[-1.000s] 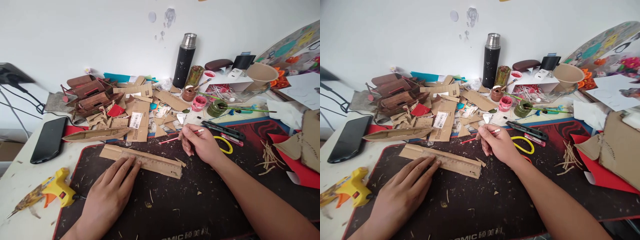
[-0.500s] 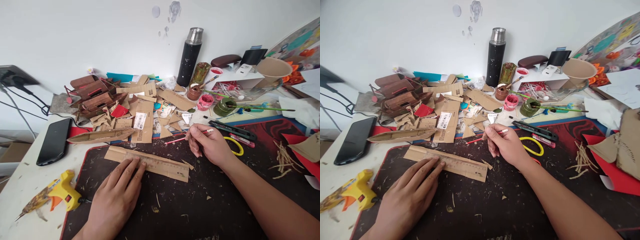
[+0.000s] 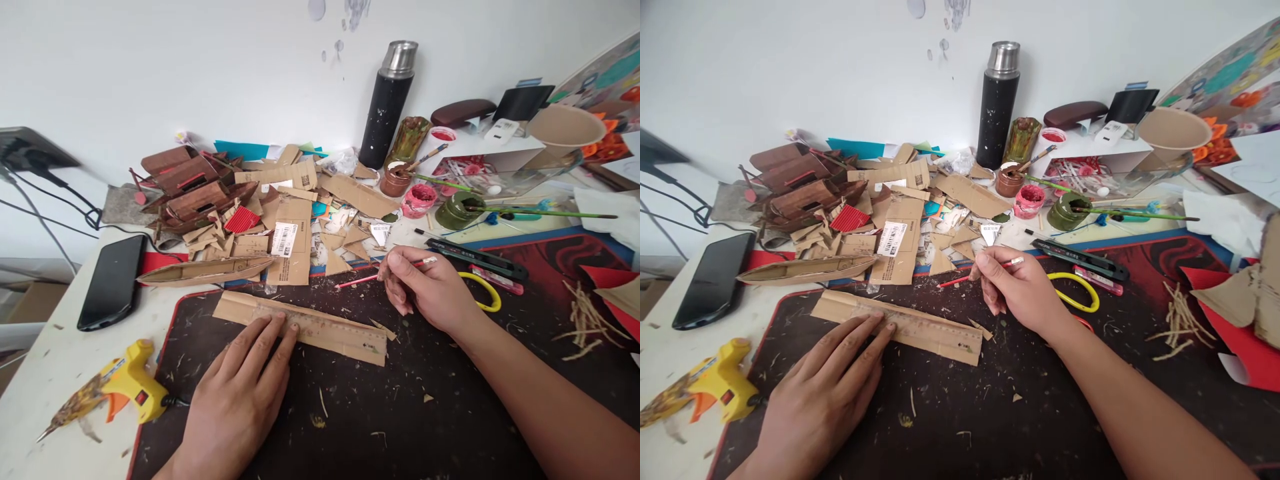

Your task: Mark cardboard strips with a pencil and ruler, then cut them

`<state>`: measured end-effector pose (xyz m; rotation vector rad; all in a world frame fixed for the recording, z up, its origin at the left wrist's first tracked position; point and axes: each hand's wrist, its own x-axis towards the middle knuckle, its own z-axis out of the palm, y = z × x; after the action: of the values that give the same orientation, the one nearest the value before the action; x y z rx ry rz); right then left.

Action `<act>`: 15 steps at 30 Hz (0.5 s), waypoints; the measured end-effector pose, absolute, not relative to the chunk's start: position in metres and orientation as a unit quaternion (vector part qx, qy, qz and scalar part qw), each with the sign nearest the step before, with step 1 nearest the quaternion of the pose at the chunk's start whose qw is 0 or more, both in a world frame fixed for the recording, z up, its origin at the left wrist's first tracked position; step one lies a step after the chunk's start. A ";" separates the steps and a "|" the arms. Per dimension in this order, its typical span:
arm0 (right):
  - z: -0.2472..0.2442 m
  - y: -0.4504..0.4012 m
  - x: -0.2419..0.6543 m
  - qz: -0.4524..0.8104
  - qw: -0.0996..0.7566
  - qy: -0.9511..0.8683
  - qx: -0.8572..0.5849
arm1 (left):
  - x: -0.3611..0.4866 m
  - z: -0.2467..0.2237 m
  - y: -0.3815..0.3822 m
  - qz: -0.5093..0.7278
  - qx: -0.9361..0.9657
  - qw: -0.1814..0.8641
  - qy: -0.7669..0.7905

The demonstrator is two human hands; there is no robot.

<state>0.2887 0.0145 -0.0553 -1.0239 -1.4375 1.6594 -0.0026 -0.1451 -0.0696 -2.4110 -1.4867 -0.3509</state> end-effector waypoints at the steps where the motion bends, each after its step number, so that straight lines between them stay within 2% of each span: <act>1: -0.055 0.014 0.289 0.640 0.352 -0.556 -0.397 | -0.002 -0.069 -0.145 -0.123 -0.837 0.143 -0.514; 15: -0.052 0.013 0.286 0.639 0.345 -0.556 -0.405 | -0.004 -0.068 -0.142 -0.124 -0.844 0.151 -0.499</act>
<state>0.2859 0.0128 -0.0518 -1.0524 -1.4428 1.6587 -0.0043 -0.1421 -0.0683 -2.4254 -1.4325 -0.3574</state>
